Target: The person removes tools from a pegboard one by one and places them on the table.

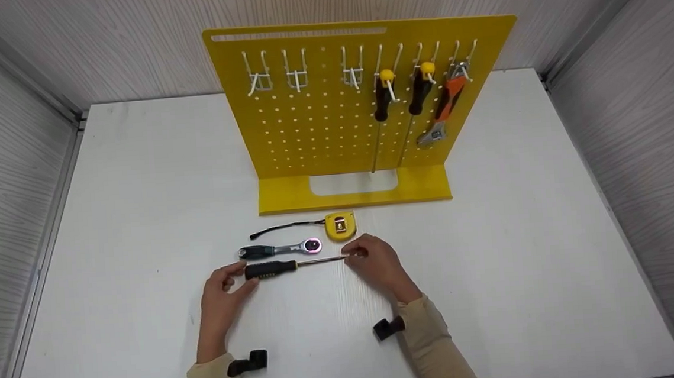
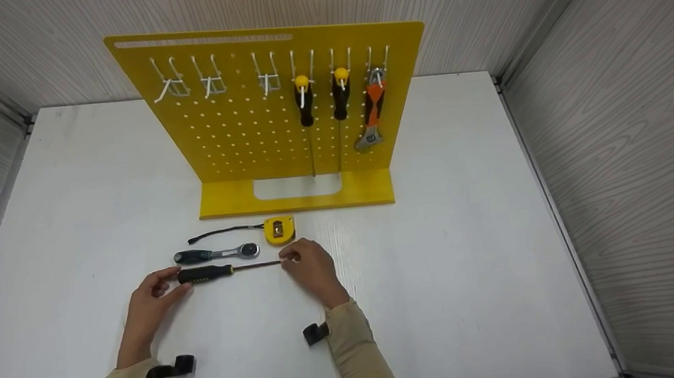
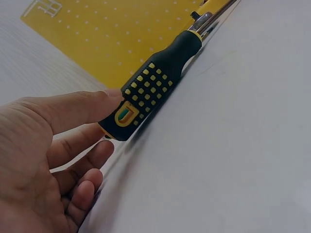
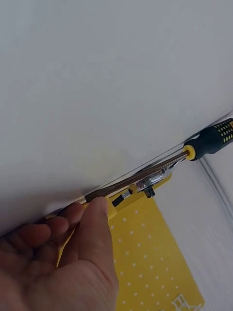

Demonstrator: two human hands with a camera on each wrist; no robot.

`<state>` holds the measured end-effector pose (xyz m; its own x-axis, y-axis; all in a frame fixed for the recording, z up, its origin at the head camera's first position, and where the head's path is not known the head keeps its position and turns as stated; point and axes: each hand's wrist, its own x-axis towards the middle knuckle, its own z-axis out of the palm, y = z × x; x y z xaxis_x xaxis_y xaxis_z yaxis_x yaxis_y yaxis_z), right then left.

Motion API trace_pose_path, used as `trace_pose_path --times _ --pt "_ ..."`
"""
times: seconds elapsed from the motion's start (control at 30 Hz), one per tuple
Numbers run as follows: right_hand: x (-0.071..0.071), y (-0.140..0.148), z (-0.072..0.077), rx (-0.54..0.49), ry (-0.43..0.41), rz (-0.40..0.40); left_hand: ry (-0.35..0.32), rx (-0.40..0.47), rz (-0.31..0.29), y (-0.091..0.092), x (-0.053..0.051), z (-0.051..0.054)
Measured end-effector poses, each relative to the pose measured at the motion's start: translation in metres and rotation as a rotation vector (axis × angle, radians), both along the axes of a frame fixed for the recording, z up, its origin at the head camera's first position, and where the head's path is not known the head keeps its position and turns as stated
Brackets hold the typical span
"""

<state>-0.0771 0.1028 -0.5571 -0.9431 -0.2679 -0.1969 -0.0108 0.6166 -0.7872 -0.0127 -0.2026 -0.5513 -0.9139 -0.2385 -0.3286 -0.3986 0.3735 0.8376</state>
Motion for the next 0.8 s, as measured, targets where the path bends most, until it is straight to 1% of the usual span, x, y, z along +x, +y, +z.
trace_pose_path --times 0.13,0.23,0.37,0.43,0.5,0.67,0.8 --pt "0.0 0.007 0.001 -0.074 -0.041 -0.002 -0.008 0.018 0.03 0.001 0.004 0.004" --pt "0.0 0.011 0.002 -0.124 -0.042 0.003 -0.003 0.027 0.047 0.001 0.007 0.006" --pt "0.0 0.015 0.0 -0.167 -0.047 0.008 -0.016 0.029 0.056 0.001 0.01 0.009" --pt "-0.001 0.017 -0.002 -0.189 -0.053 0.011 -0.023 0.022 0.057 0.001 0.011 0.011" --pt "-0.002 0.02 -0.003 -0.226 -0.075 0.009 -0.02 0.019 0.054 0.002 0.011 0.013" --pt "-0.005 0.027 -0.006 -0.352 -0.129 -0.014 0.012 0.039 0.037 0.005 0.009 0.022" --pt "-0.004 0.031 -0.005 -0.456 -0.152 -0.044 0.019 0.065 0.037 0.007 0.008 0.028"
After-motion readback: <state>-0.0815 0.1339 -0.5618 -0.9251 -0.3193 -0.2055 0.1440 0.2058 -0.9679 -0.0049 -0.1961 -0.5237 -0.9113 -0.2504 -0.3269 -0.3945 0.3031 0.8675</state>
